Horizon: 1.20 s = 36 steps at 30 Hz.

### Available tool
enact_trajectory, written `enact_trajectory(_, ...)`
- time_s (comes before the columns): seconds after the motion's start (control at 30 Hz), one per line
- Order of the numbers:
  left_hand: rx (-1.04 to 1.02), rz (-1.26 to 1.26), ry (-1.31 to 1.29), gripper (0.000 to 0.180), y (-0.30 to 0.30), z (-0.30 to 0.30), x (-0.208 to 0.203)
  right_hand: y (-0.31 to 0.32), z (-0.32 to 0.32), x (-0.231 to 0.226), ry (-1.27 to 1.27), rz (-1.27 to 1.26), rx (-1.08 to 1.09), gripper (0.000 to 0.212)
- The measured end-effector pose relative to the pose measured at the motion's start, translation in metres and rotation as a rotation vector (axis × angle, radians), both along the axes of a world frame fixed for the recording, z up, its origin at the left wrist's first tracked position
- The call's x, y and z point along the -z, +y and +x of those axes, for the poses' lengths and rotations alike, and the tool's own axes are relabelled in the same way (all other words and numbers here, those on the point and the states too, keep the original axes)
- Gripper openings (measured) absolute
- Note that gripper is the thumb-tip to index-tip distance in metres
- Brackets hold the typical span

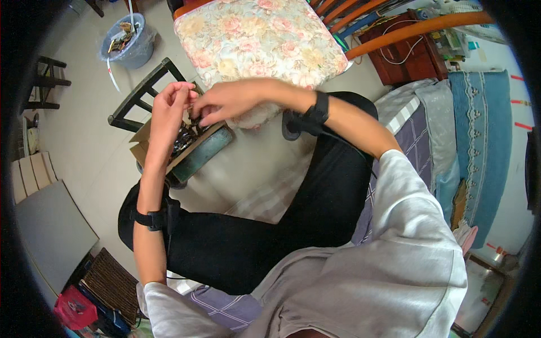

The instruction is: The person organizes packets of food by taking them out of a box and arranging them in rows on a cushion, and then places some back into the box.

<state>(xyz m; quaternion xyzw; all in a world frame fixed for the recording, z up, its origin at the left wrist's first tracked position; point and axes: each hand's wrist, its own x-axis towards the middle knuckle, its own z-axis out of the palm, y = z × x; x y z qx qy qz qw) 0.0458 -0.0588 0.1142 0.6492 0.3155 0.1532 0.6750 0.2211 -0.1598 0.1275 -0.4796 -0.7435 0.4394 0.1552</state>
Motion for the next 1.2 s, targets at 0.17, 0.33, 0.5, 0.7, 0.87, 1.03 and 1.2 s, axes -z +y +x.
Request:
enact_trajectory(0.17,0.027,0.018,-0.022,0.027,0.001,-0.001,0.01,-0.01,0.046,-0.033,-0.151,-0.056,0.138,0.036)
enact_trajectory(0.33,0.023,0.028,-0.033,0.023,-0.004,-0.006,0.004,-0.009,0.032,-0.023,-0.132,0.022,0.322,0.031)
enact_trajectory(0.5,-0.041,0.149,-0.049,0.026,0.023,-0.014,-0.004,-0.016,-0.018,-0.004,-0.293,0.224,0.216,0.026)
enact_trajectory(0.7,-0.229,0.228,-0.058,0.032,0.052,-0.035,-0.016,-0.005,-0.054,0.022,-0.43,0.252,-0.04,0.023)
enact_trajectory(0.87,-0.302,0.202,-0.151,0.026,0.06,-0.046,-0.007,0.014,-0.056,0.047,-0.547,0.29,-0.054,0.026)
enact_trajectory(1.03,-0.296,0.217,-0.104,0.028,0.066,-0.058,-0.01,0.029,-0.049,0.084,-0.706,0.314,-0.035,0.023)
enact_trajectory(1.2,-0.32,0.274,-0.12,0.027,0.066,-0.062,-0.006,0.049,-0.052,0.1,-0.893,0.119,-0.085,0.033)
